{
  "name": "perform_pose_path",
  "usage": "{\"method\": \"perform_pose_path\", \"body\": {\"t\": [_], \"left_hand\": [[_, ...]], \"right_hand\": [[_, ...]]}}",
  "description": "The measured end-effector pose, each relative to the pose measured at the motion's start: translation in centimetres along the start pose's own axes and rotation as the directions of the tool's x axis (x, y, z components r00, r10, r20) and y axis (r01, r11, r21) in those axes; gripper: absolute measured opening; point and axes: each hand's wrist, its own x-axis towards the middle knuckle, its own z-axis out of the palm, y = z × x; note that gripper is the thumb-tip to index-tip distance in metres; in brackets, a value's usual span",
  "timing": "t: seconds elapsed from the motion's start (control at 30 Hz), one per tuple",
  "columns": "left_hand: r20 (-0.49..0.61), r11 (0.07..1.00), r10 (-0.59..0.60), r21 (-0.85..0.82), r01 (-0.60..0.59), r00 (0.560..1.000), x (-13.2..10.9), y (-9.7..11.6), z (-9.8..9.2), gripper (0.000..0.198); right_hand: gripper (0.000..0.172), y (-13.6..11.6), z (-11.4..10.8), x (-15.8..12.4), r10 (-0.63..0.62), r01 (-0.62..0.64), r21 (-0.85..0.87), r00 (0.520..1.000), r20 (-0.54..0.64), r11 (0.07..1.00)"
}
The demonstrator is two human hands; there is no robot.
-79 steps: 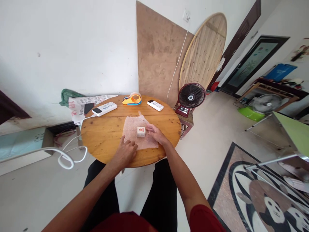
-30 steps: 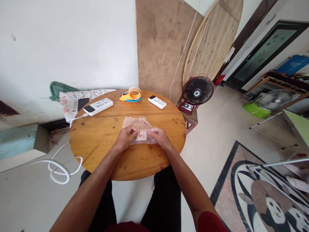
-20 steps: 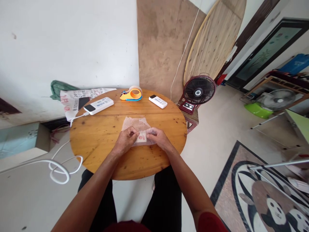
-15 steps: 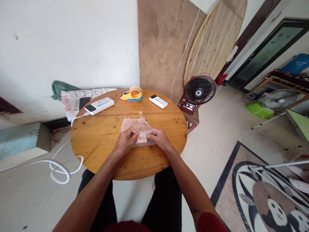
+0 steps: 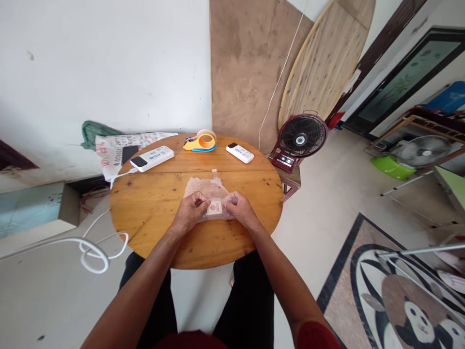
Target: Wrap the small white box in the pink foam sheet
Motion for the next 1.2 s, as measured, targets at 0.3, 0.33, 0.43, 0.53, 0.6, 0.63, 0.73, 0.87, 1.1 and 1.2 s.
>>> {"method": "perform_pose_path", "body": {"t": [0.3, 0.33, 0.43, 0.53, 0.6, 0.63, 0.73, 0.87, 1.1, 1.2], "left_hand": [[0.060, 0.995, -0.066, -0.072, 0.070, 0.996, 0.6, 0.3, 0.1, 0.023], [0.062, 0.994, -0.075, -0.072, 0.080, 0.995, 0.6, 0.3, 0.1, 0.023], [0.056, 0.994, -0.085, -0.067, 0.089, 0.995, 0.7, 0.6, 0.2, 0.025], [0.049, 0.995, -0.091, -0.036, 0.093, 0.995, 0.8, 0.9, 0.2, 0.026], [0.035, 0.996, -0.087, 0.033, 0.086, 0.996, 0.7, 1.0, -0.1, 0.027], [0.020, 0.993, -0.085, 0.089, 0.083, 0.996, 0.5, 1.1, -0.3, 0.028], [-0.041, 0.948, -0.099, 0.301, 0.107, 0.994, -0.3, 1.4, -1.7, 0.034], [-0.077, 0.881, -0.163, 0.437, 0.180, 0.984, -1.7, 1.6, -3.8, 0.038], [-0.133, 0.780, -0.168, 0.588, 0.215, 0.977, -2.5, 1.7, -4.8, 0.035], [-0.162, 0.832, -0.175, 0.503, 0.234, 0.971, -2.8, 1.9, -5.2, 0.039]], "right_hand": [[0.037, -0.3, 0.3, -0.9, -0.398, 0.356, -0.332, 0.915, -0.067, 0.874], [0.032, -0.4, 0.3, -1.0, -0.466, 0.418, -0.358, 0.883, -0.055, 0.835], [0.025, -1.1, 0.3, -1.5, -0.586, 0.530, -0.443, 0.810, 0.014, 0.723], [0.023, -1.7, 0.5, -1.9, -0.603, 0.556, -0.534, 0.791, 0.104, 0.637], [0.023, -1.8, 0.7, -2.1, -0.605, 0.556, -0.579, 0.785, 0.130, 0.597], [0.024, -1.8, 0.8, -2.2, -0.608, 0.556, -0.594, 0.782, 0.136, 0.582], [0.025, -1.6, 0.9, -2.3, -0.609, 0.555, -0.618, 0.779, 0.151, 0.557], [0.025, -1.3, 1.1, -2.4, -0.615, 0.554, -0.626, 0.775, 0.146, 0.549], [0.023, -1.9, 0.8, -2.5, -0.618, 0.567, -0.638, 0.766, 0.176, 0.521], [0.022, -2.6, 0.3, -2.6, -0.592, 0.569, -0.655, 0.775, 0.223, 0.498]]}}
